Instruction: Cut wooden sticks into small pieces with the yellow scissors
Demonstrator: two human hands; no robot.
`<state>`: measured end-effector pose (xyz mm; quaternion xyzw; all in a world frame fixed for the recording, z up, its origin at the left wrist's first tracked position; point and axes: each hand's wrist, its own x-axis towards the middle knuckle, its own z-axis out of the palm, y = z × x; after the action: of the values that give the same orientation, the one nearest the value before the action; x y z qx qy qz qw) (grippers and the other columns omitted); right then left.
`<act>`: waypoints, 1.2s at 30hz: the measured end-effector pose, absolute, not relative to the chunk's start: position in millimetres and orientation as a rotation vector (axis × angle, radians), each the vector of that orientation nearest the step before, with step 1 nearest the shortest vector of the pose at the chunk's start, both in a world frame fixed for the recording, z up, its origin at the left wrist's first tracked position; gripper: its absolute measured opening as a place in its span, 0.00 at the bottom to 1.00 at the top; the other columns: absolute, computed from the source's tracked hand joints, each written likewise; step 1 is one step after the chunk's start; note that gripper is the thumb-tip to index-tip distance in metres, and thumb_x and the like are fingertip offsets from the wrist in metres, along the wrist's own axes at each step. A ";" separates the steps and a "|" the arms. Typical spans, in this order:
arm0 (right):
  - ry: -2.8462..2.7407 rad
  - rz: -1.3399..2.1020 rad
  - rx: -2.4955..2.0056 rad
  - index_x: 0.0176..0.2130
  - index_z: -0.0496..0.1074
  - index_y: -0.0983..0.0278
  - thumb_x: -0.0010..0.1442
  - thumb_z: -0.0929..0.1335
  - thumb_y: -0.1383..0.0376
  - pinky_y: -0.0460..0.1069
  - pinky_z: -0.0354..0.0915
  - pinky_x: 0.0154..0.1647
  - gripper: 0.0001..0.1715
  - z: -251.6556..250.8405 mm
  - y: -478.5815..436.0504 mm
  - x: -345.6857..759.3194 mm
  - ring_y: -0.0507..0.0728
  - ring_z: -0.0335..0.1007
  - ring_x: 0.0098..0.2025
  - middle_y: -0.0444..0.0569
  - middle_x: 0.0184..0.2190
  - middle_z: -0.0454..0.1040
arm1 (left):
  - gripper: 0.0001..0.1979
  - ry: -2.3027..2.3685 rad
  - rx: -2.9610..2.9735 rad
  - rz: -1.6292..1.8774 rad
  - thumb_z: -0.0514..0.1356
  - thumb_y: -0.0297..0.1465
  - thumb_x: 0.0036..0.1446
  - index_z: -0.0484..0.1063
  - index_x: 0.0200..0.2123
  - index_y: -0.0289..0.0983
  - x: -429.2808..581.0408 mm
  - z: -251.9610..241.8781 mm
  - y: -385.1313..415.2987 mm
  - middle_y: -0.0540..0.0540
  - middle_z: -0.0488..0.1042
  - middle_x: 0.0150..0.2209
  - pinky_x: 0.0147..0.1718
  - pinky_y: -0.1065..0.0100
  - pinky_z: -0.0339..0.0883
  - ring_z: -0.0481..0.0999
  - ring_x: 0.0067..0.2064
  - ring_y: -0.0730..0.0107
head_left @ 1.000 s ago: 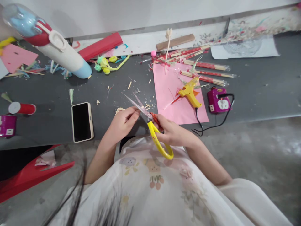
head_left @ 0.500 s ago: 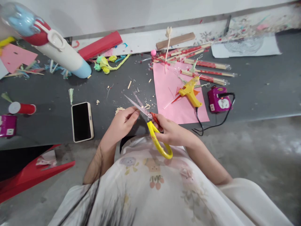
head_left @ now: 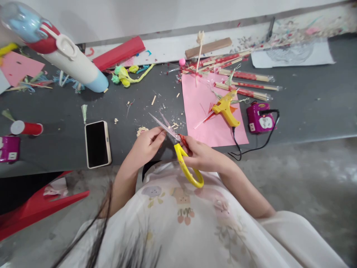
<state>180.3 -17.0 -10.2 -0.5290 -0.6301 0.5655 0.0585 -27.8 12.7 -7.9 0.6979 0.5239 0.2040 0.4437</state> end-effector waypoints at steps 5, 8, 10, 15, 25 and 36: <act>-1.902 1.692 -1.679 0.34 0.56 0.61 0.51 0.66 0.51 0.51 0.58 0.29 0.20 -6.2 -17.2 174.7 0.54 0.61 0.29 0.45 0.30 0.67 | 0.17 1.291 1.670 0.484 0.51 0.42 0.65 0.66 0.27 0.38 -30.0 -11.2 14.3 0.53 0.62 0.20 0.23 0.72 0.55 0.60 0.22 0.75; -1.868 1.671 -1.708 0.35 0.57 0.61 0.50 0.67 0.53 0.50 0.58 0.28 0.19 -5.1 -19.1 171.5 0.55 0.62 0.29 0.46 0.29 0.68 | 0.17 1.264 1.577 0.489 0.51 0.42 0.64 0.67 0.28 0.38 -31.9 -16.5 15.2 0.54 0.61 0.20 0.22 0.72 0.54 0.60 0.22 0.76; -1.831 1.649 -1.713 0.37 0.59 0.61 0.50 0.67 0.53 0.51 0.58 0.29 0.19 -4.8 -20.5 169.8 0.55 0.64 0.30 0.47 0.30 0.70 | 0.17 1.265 1.553 0.517 0.51 0.42 0.64 0.67 0.28 0.38 -31.5 -20.5 15.2 0.53 0.62 0.21 0.22 0.73 0.56 0.61 0.23 0.76; -1.772 1.526 -1.768 0.39 0.60 0.62 0.51 0.66 0.53 0.51 0.60 0.32 0.20 -1.5 -22.4 166.1 0.56 0.66 0.32 0.48 0.33 0.71 | 0.15 1.333 1.677 0.766 0.53 0.42 0.64 0.71 0.36 0.38 -23.6 -29.4 14.0 0.53 0.67 0.23 0.25 0.73 0.60 0.65 0.24 0.76; -1.861 1.501 -1.738 0.47 0.61 0.66 0.49 0.69 0.47 0.53 0.63 0.36 0.35 3.7 -21.2 169.3 0.61 0.69 0.39 0.55 0.38 0.70 | 0.21 1.272 1.809 0.795 0.53 0.39 0.65 0.63 0.21 0.37 -24.6 -26.4 15.7 0.53 0.65 0.18 0.23 0.73 0.57 0.63 0.21 0.78; -1.886 1.640 -1.659 0.39 0.59 0.62 0.48 0.71 0.48 0.51 0.62 0.34 0.28 1.5 -17.0 174.4 0.56 0.66 0.34 0.50 0.37 0.68 | 0.19 1.195 1.858 0.729 0.53 0.39 0.66 0.68 0.24 0.37 -25.6 -15.0 18.5 0.54 0.65 0.18 0.22 0.74 0.56 0.62 0.20 0.79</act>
<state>174.4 -17.0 1.5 -0.5517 -0.6272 0.5453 0.0706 -25.6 18.5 -15.0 0.7334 0.4716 0.2877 0.3963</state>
